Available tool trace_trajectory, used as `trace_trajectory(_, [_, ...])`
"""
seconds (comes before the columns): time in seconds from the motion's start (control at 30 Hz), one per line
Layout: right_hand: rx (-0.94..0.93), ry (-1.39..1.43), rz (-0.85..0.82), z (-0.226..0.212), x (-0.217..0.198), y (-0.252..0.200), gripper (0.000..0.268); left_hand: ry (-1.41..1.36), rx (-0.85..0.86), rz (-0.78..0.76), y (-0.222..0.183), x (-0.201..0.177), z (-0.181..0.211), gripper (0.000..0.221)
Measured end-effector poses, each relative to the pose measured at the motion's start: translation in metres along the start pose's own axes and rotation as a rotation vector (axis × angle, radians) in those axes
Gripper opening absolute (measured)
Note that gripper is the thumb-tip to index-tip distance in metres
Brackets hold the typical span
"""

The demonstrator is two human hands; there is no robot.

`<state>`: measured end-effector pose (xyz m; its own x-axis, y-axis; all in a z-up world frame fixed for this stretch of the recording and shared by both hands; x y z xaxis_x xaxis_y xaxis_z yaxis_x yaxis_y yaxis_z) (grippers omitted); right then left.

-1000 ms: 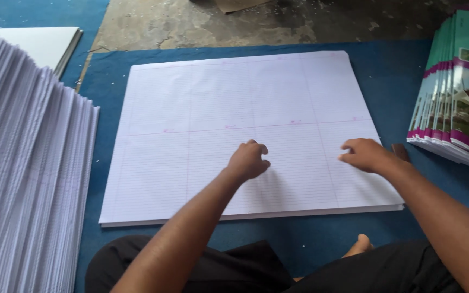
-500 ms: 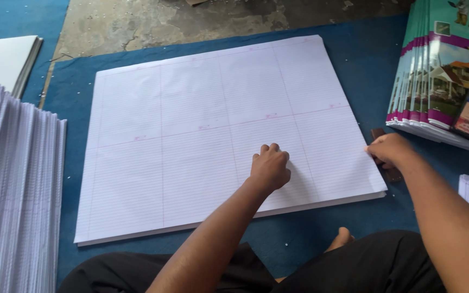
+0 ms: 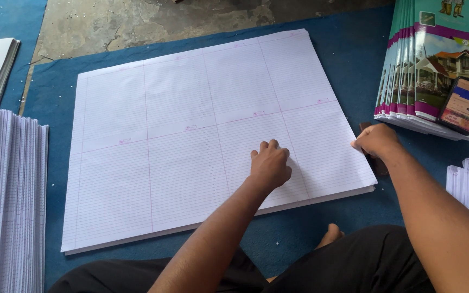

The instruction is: The person folds a stack of lined papers in half, presses the crease with a wooden block, and then moves the folded sheet to a separate pile. This process is repeated for multiple sheets.

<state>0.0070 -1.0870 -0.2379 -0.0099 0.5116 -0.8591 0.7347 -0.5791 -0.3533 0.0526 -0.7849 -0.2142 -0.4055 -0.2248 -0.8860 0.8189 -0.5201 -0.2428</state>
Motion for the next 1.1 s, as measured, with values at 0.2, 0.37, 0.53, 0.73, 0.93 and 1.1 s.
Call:
trace_trajectory(0.2, [-0.014, -0.015, 0.046, -0.015, -0.013, -0.018, 0.012, -0.013, -0.012, -0.01, 0.001, 0.0, 0.005, 0.021])
trace_trajectory(0.37, [0.003, -0.052, 0.059, -0.025, -0.018, -0.028, 0.009, -0.017, -0.015, -0.015, 0.002, 0.0, 0.008, 0.021])
trace_trajectory(0.53, [0.039, -0.133, 0.063, -0.035, -0.02, -0.035, 0.009, -0.009, -0.025, -0.036, 0.001, 0.0, 0.008, 0.028])
trace_trajectory(0.73, [0.047, -0.153, 0.048, -0.028, -0.015, -0.026, 0.008, -0.009, -0.017, -0.014, -0.001, -0.003, 0.01, 0.029])
trace_trajectory(0.93, [0.051, 0.293, -0.11, 0.001, 0.003, -0.005, 0.032, -0.036, -0.042, -0.012, -0.001, -0.001, 0.013, 0.02])
trace_trajectory(1.1, [0.072, 0.332, -0.229, 0.026, 0.002, -0.016, 0.049, -0.234, -0.012, -0.002, 0.003, 0.007, 0.029, 0.037])
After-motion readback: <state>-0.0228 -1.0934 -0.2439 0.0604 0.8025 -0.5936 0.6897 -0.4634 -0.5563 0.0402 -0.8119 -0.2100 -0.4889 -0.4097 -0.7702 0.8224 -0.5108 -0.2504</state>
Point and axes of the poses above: each hand's wrist, its own y-axis towards the middle knuckle, its own x-axis out of the palm, z = x × y, the point moved 5 cm from there along y, towards the middle knuckle, and after that the axes turned 9 degrees about -x, right-handed, at the moved point
